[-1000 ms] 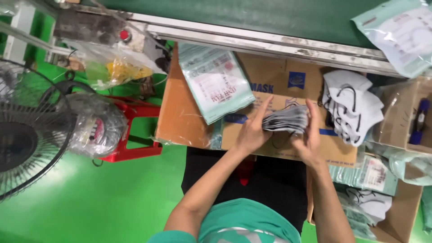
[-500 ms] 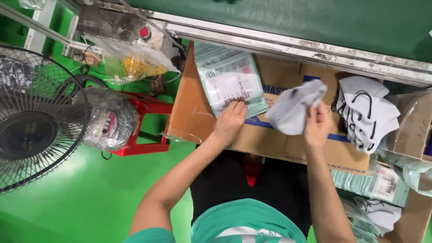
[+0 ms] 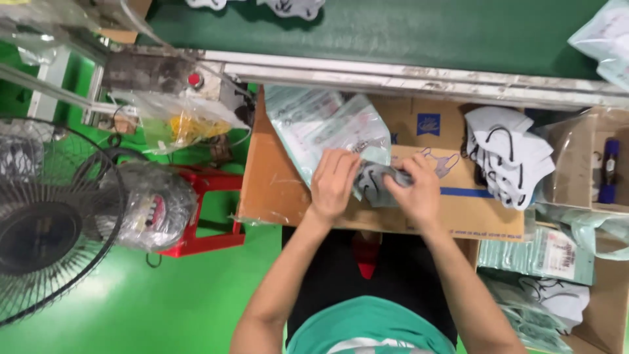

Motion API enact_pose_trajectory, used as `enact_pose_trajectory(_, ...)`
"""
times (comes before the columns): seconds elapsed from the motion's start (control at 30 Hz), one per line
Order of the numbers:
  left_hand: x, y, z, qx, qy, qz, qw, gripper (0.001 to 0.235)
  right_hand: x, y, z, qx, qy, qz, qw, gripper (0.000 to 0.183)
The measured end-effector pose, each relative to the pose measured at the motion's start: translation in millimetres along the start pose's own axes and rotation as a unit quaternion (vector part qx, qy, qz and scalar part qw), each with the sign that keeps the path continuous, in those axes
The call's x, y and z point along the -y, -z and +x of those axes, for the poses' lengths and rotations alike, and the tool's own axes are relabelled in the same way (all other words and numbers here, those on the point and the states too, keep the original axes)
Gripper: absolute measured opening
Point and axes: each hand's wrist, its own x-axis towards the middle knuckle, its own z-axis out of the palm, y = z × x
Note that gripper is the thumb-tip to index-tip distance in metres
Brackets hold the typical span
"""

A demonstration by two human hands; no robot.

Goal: The recorder is picking up stacks of face masks from a conveyor belt and putting them into individual plastic packets.

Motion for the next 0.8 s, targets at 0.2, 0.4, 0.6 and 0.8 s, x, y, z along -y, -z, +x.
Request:
enact_pose_trajectory(0.2, -31.9, -15.4, -14.2, 0.007, -0.038, -0.063, 0.997, 0.016, 9.7, 13.5, -9.5, -0.177, 0.121, -0.104, 0.971, 0.024)
enact_pose_trajectory(0.4, -19.6, -40.3, -44.0, -0.067, 0.323, -0.260, 0.907, 0.060, 6.5, 9.1, -14.3, -0.154, 0.043, 0.084, 0.984, 0.033)
enact_pose_trajectory(0.6, 3.8, -67.4, -69.0, -0.096, 0.492, -0.309, 0.808, 0.041, -28.9, -18.4, -32.7, -0.079, -0.059, 0.517, 0.851, 0.039)
enact_pose_trajectory(0.8, -24.7, -78.7, -65.2, 0.011, 0.478, -0.365, 0.799, 0.024, -54.9, -17.1, -21.5, -0.008, -0.092, 0.477, 0.874, 0.027)
